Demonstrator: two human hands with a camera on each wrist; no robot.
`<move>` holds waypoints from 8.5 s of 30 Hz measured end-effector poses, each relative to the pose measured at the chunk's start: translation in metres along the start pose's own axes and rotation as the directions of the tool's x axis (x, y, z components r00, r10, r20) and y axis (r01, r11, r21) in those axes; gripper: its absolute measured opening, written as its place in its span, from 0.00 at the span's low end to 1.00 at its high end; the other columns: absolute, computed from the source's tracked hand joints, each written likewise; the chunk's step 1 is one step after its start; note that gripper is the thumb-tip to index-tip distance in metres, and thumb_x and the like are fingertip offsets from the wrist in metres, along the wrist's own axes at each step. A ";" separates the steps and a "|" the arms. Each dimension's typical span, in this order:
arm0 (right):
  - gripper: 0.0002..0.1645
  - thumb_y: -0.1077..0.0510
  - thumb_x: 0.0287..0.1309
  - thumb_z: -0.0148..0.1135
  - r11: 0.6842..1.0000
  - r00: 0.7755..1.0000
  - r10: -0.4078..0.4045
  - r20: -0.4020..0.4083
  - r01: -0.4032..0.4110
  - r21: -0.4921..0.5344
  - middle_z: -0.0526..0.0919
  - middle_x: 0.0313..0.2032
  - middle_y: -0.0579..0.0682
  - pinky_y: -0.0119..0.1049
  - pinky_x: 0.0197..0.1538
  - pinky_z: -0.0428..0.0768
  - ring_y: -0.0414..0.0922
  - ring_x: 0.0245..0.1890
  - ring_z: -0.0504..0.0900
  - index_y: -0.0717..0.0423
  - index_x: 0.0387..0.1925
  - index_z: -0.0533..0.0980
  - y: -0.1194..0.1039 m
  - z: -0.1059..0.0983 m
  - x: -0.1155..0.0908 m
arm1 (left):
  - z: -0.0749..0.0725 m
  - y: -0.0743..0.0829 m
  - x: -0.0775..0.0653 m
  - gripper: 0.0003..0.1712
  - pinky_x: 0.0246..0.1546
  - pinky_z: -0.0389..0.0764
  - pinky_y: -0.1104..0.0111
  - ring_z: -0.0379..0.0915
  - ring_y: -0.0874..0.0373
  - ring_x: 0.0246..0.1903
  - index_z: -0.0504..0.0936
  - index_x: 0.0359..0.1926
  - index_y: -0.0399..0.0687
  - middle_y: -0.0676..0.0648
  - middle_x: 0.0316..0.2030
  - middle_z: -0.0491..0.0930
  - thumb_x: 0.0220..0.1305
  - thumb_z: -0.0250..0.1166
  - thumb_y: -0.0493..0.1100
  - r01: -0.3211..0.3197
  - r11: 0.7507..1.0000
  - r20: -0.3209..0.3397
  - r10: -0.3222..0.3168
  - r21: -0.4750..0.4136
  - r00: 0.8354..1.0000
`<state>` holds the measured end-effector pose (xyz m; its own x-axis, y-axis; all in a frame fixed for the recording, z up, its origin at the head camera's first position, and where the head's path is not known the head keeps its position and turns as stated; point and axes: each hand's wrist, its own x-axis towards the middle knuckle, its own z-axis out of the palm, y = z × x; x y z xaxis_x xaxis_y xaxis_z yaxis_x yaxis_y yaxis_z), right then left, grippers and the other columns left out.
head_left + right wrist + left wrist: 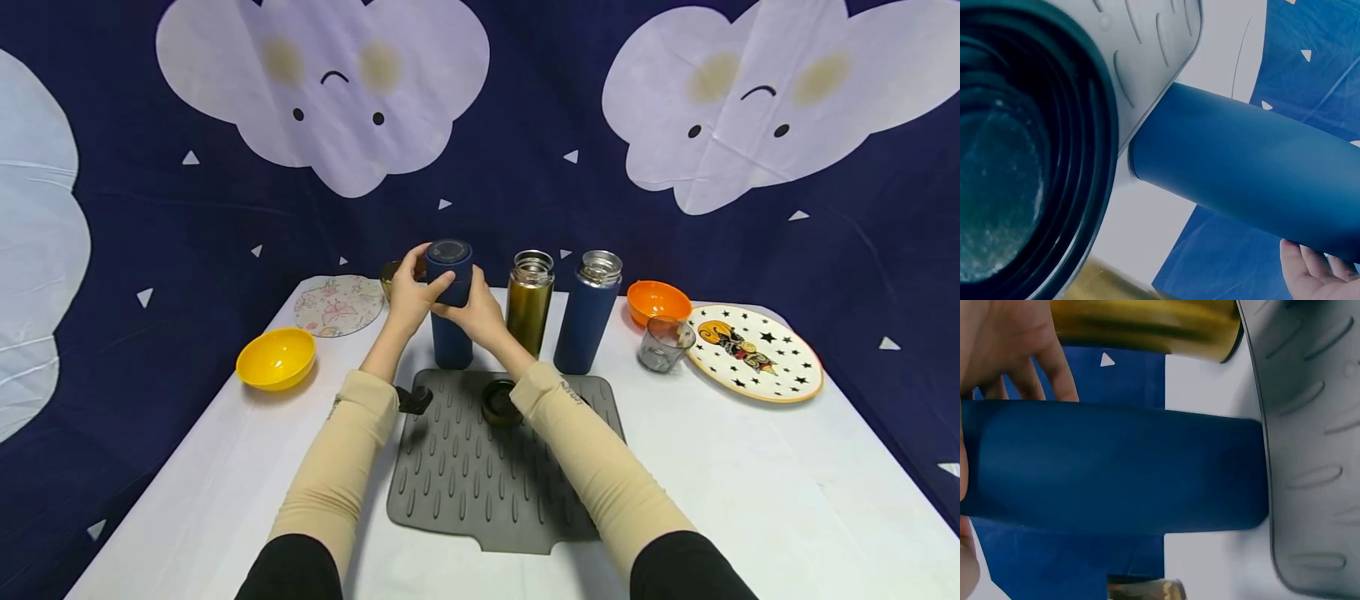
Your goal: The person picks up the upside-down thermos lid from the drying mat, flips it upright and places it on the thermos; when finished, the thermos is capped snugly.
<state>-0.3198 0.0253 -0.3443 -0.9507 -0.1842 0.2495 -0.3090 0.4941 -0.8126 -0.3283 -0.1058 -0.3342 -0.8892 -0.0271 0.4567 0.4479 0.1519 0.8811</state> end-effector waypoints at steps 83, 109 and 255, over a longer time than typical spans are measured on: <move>0.32 0.64 0.52 0.61 0.974 0.970 0.137 0.199 -0.096 -0.204 0.71 0.52 0.72 0.55 0.50 0.73 0.65 0.50 0.74 0.66 0.59 0.64 0.126 -0.143 -0.147 | 0.049 -0.014 -0.103 0.46 0.54 0.68 0.54 0.66 0.45 0.55 0.63 0.63 0.33 0.36 0.54 0.69 0.45 0.74 0.46 -0.035 0.863 0.642 -0.348 0.505 0.683; 0.30 0.62 0.57 0.58 0.988 0.973 0.131 0.192 -0.111 -0.112 0.71 0.54 0.70 0.54 0.51 0.73 0.64 0.53 0.72 0.65 0.61 0.64 0.110 -0.149 -0.138 | 0.045 0.019 -0.087 0.41 0.51 0.72 0.56 0.70 0.48 0.51 0.70 0.58 0.41 0.41 0.52 0.71 0.41 0.76 0.46 -0.071 0.899 0.449 -0.147 0.433 0.881; 0.53 0.52 0.50 0.68 0.999 0.969 0.035 -0.246 -0.028 0.034 0.59 0.64 0.60 0.50 0.60 0.64 0.55 0.61 0.64 0.56 0.69 0.46 0.053 -0.071 -0.040 | 0.108 0.021 0.000 0.43 0.45 0.74 0.64 0.69 0.48 0.47 0.55 0.65 0.45 0.39 0.53 0.63 0.52 0.69 0.42 -0.090 0.995 0.129 0.085 0.034 0.988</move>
<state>-0.2999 0.1188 -0.3599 -0.9382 0.0479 0.3428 -0.2817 0.4699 -0.8366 -0.3290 0.0038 -0.3294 -0.8528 0.1137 0.5098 0.5223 0.1871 0.8320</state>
